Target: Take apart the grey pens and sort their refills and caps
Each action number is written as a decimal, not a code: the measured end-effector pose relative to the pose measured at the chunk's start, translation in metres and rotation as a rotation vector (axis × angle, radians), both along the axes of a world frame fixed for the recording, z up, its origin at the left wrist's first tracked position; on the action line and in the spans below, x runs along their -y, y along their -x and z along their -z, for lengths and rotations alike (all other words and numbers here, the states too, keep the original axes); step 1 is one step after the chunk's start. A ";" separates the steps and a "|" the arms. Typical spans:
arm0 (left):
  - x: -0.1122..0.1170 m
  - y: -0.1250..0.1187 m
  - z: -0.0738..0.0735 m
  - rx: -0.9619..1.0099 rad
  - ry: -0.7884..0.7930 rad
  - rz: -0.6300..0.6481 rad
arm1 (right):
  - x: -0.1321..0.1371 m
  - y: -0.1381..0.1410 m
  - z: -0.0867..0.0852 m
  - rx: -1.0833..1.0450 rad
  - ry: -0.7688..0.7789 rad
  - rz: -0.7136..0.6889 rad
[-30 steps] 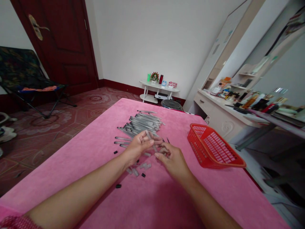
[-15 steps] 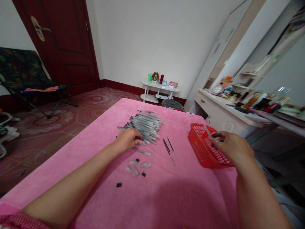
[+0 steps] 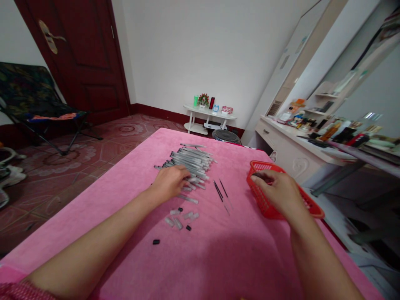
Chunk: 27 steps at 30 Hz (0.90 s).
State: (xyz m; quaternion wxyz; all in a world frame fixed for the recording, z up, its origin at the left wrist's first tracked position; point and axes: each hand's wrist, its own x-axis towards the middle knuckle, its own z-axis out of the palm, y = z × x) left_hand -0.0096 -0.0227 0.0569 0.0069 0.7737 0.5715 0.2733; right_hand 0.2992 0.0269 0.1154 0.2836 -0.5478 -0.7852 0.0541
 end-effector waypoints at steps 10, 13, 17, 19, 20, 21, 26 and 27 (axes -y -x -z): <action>0.007 -0.032 -0.002 1.443 0.190 0.166 | 0.039 0.081 0.046 -0.508 0.537 -0.496; 0.008 -0.039 0.007 1.547 0.268 0.174 | 0.043 0.089 0.053 -0.606 0.641 -0.548; 0.006 -0.043 0.017 1.606 0.291 0.185 | 0.042 0.088 0.058 -0.626 0.772 -0.585; 0.003 -0.041 0.021 1.648 0.257 0.149 | 0.039 0.086 0.062 -0.621 0.825 -0.555; 0.001 -0.038 0.024 1.678 0.231 0.120 | 0.037 0.085 0.064 -0.627 0.854 -0.532; -0.001 -0.036 0.026 1.709 0.203 0.090 | 0.036 0.084 0.066 -0.636 0.885 -0.509; -0.007 -0.029 0.031 1.791 0.172 0.010 | 0.034 0.083 0.072 -0.682 0.963 -0.476; -0.007 -0.029 0.031 1.794 0.179 0.013 | 0.034 0.083 0.073 -0.684 0.959 -0.472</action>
